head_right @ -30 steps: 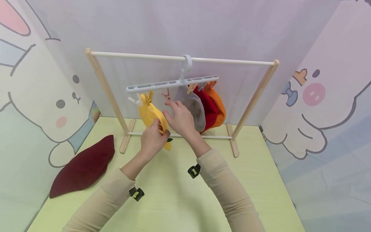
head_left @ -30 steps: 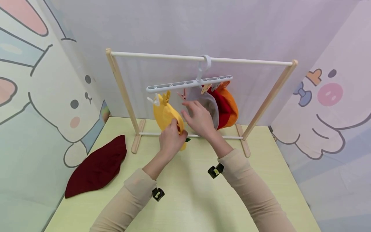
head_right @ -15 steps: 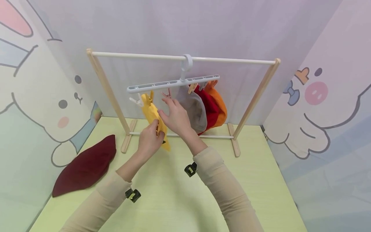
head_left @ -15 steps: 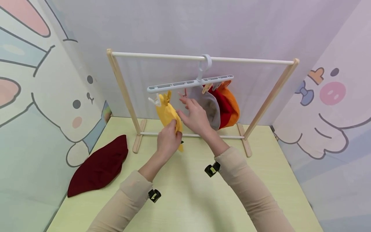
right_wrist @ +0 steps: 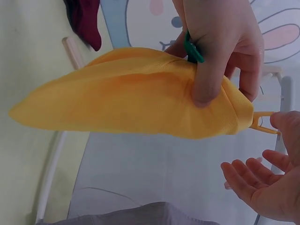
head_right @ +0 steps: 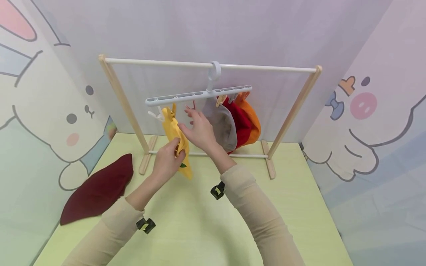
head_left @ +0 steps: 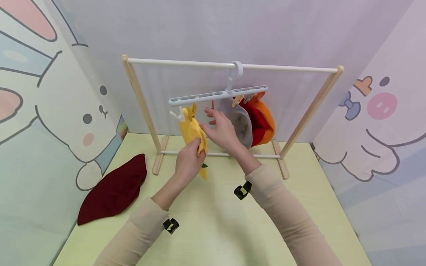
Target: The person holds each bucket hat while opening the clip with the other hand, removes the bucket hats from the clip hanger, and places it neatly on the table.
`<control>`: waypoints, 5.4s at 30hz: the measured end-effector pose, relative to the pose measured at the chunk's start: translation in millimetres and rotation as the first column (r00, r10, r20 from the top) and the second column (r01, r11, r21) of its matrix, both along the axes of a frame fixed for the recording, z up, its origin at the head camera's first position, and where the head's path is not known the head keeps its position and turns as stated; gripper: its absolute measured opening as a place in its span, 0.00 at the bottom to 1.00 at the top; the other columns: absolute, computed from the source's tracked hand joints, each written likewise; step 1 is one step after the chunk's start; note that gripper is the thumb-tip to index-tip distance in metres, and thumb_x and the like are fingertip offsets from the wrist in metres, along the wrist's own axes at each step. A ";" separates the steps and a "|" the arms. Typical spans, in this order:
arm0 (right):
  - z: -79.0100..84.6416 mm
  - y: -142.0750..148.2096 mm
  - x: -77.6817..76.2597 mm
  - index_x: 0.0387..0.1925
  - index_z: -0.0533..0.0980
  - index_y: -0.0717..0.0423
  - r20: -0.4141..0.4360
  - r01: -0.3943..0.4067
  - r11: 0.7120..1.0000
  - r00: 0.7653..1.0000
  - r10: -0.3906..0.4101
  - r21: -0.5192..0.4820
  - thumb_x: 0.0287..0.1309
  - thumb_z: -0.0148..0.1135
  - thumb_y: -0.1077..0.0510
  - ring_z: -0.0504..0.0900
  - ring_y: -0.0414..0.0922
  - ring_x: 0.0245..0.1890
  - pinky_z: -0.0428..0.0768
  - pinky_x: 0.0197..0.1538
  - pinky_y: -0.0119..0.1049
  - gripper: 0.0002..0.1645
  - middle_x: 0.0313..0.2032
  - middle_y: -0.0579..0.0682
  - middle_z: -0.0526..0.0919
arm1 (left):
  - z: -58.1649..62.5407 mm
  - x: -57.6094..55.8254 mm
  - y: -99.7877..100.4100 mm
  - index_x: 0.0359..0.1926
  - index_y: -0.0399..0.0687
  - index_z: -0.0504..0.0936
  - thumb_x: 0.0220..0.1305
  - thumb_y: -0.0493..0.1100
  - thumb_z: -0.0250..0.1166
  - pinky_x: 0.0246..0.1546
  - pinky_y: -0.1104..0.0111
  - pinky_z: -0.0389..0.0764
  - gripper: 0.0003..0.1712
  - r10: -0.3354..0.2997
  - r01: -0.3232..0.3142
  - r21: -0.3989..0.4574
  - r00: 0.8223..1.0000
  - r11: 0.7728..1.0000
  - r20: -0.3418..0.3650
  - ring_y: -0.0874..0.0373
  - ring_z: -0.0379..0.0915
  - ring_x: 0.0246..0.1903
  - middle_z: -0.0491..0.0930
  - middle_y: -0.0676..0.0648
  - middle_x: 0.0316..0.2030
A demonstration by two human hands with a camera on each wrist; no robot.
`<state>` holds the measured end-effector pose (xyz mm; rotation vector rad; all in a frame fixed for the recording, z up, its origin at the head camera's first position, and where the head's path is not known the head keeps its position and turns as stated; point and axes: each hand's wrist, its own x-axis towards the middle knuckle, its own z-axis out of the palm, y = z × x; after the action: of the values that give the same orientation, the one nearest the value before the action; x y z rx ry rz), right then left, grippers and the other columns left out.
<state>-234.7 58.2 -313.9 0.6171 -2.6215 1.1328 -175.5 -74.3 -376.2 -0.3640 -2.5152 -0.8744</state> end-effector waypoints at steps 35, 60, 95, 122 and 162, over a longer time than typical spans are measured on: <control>7.0 -32.1 -3.5 0.50 0.70 0.50 -0.056 0.045 0.987 0.997 -0.055 -0.156 0.55 0.62 0.51 0.81 0.39 0.37 0.79 0.38 0.29 0.21 0.40 0.47 0.80 | 5.0 12.7 -23.5 0.32 0.43 0.77 0.54 0.34 0.61 0.24 0.73 0.75 0.03 -0.181 0.181 0.101 0.983 0.978 -0.013 0.59 0.72 0.24 0.76 0.50 0.24; 5.3 -42.2 0.2 0.43 0.69 0.52 -0.137 0.180 0.973 0.970 -0.199 -0.143 0.55 0.61 0.49 0.81 0.39 0.31 0.78 0.32 0.28 0.18 0.35 0.47 0.80 | 0.5 12.0 -27.8 0.31 0.44 0.77 0.55 0.35 0.62 0.23 0.77 0.75 0.03 -0.254 0.255 0.097 0.967 0.962 -0.025 0.61 0.73 0.24 0.76 0.51 0.24; 9.3 -39.4 1.5 0.34 0.72 0.48 -0.049 0.269 0.953 0.959 -0.278 -0.142 0.61 0.53 0.50 0.73 0.42 0.21 0.69 0.28 0.34 0.07 0.29 0.44 0.81 | -15.3 14.2 -26.3 0.26 0.44 0.76 0.52 0.33 0.60 0.24 0.72 0.73 0.03 -0.179 0.183 0.070 0.982 0.981 -0.059 0.60 0.70 0.21 0.73 0.51 0.20; 2.8 -38.4 1.0 0.43 0.73 0.44 -0.018 0.229 0.965 0.972 -0.233 -0.124 0.59 0.55 0.46 0.75 0.39 0.22 0.72 0.28 0.33 0.12 0.35 0.44 0.83 | -17.0 19.6 -57.9 0.37 0.41 0.81 0.53 0.33 0.60 0.23 0.71 0.71 0.08 -0.131 0.131 -0.017 0.991 0.991 0.020 0.58 0.69 0.23 0.79 0.47 0.27; -0.7 -36.1 -0.1 0.42 0.75 0.46 0.000 0.190 0.968 0.981 -0.193 -0.167 0.57 0.57 0.46 0.78 0.37 0.24 0.74 0.27 0.33 0.13 0.33 0.44 0.83 | -19.6 27.8 -121.9 0.49 0.40 0.79 0.56 0.36 0.61 0.22 0.66 0.76 0.18 0.047 -0.013 -0.203 0.985 0.979 0.164 0.54 0.72 0.23 0.81 0.40 0.38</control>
<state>-234.8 22.1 -314.6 0.3304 -2.4758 1.2614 -147.7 -196.3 -395.7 -0.3268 -2.7687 -0.6641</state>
